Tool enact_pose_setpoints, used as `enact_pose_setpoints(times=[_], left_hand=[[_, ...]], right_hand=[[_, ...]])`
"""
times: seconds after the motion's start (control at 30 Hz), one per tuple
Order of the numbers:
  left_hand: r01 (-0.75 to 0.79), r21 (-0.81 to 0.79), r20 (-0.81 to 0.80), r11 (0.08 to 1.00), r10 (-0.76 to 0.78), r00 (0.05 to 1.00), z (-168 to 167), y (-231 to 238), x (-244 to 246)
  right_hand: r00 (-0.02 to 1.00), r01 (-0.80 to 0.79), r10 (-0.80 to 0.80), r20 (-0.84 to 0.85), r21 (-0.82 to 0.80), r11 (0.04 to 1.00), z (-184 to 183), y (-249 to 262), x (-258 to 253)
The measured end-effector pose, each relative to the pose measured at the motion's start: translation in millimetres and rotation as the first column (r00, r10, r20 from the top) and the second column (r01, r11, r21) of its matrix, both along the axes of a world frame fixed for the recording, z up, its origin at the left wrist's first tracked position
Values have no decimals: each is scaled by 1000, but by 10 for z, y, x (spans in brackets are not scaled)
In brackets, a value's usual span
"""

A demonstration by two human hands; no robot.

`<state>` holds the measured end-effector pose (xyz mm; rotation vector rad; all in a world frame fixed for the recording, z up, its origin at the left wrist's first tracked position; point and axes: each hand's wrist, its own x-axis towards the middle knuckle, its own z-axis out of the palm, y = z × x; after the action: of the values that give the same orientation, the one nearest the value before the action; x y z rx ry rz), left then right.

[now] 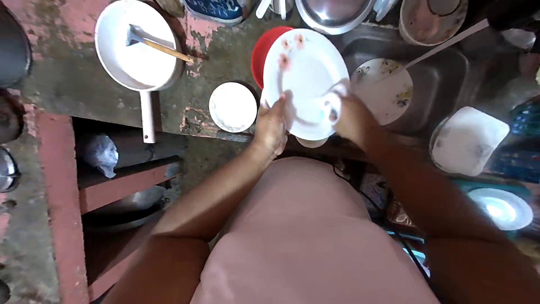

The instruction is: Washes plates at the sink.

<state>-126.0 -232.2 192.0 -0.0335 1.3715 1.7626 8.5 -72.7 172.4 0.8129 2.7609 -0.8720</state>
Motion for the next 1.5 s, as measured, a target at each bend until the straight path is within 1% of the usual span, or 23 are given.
enact_pose_setpoints(times=[0.07, 0.13, 0.17, 0.23, 0.27, 0.33, 0.37, 0.43, 0.5, 0.53, 0.6, 0.63, 0.67, 0.77, 0.9, 1.03, 1.1, 1.17, 1.23, 1.3, 1.33, 1.43, 1.5], left_hand=[[76, 17, 13, 997, -76, 997, 5, -6, 108], [151, 44, -18, 988, -150, 989, -4, 46, 240], [179, 65, -45, 982, -176, 983, -6, 68, 271], [198, 66, -117, 978, -190, 975, -21, 59, 254], [198, 63, -161, 978, -186, 969, -22, 29, 214], [186, 45, -205, 981, -174, 963, -7, -38, 115], [182, 22, -194, 983, -175, 965, 4, -63, 88], [222, 3, -140, 975, -219, 966, 11, -83, 107], [294, -5, -99, 956, -293, 951, -12, -49, 202], [325, -14, -92, 945, -325, 941, -28, -24, 239], [363, -29, -106, 931, -364, 925, -45, -8, 240], [376, -26, -126, 926, -376, 918, -51, -30, 208], [392, -21, -160, 920, -390, 907, -55, -62, 164], [433, -65, -249, 899, -435, 866, -17, -123, 58], [453, -68, -268, 889, -453, 850, -45, -173, -61], [495, -46, -288, 868, -486, 825, -81, -227, -220], [496, -70, -298, 866, -492, 818, -101, -243, -293], [497, -67, -313, 865, -491, 813, -103, -279, -360], [509, -42, -326, 860, -494, 806, -97, -303, -436], [501, -43, -358, 864, -482, 800, -108, -306, -503], [484, -61, -372, 873, -470, 801, -109, -302, -532], [433, -129, -421, 892, -445, 791, -146, -304, -672], [447, -152, -403, 882, -468, 786, -141, -305, -720]], right_hand=[[990, 137, -141, 20, 126, 982, -28, 236, -33], [977, 212, -199, -82, 194, 958, 95, 196, -227], [968, 210, -177, -175, 193, 958, 169, 74, -320], [947, 108, -58, -316, 142, 984, 196, -215, -374], [936, 29, 5, -352, 92, 995, 161, -313, -310], [946, -73, 81, -313, 37, 997, -8, -283, -89], [965, -51, 64, -255, 57, 997, -121, -167, 6], [989, 100, -85, -119, 128, 987, -246, 103, 10], [961, 240, -206, -183, 183, 953, -189, 129, -143], [948, 242, -185, -259, 209, 948, -131, 45, -224], [918, 146, -41, -394, 241, 959, -89, -88, -354], [916, 114, -11, -402, 234, 966, -83, -64, -401], [929, 134, -53, -365, 200, 971, -59, 11, -438], [905, 344, -307, -296, 80, 936, 64, 165, -576], [876, 264, -225, -426, 34, 964, 142, -144, -689], [847, 420, -383, -370, 22, 907, 167, -45, -859], [893, 303, -279, -352, 13, 953, 316, -243, -925], [909, 211, -181, -376, 38, 977, 310, -265, -965], [893, 330, -295, -340, 48, 943, 210, -104, -1037], [864, 437, -417, -282, 8, 900, 206, -170, -1126], [873, 409, -401, -279, -30, 912, 246, -335, -1132], [872, 240, -248, -422, -74, 968, 142, -732, -1128], [856, 283, -279, -434, -57, 957, 70, -723, -1191]])
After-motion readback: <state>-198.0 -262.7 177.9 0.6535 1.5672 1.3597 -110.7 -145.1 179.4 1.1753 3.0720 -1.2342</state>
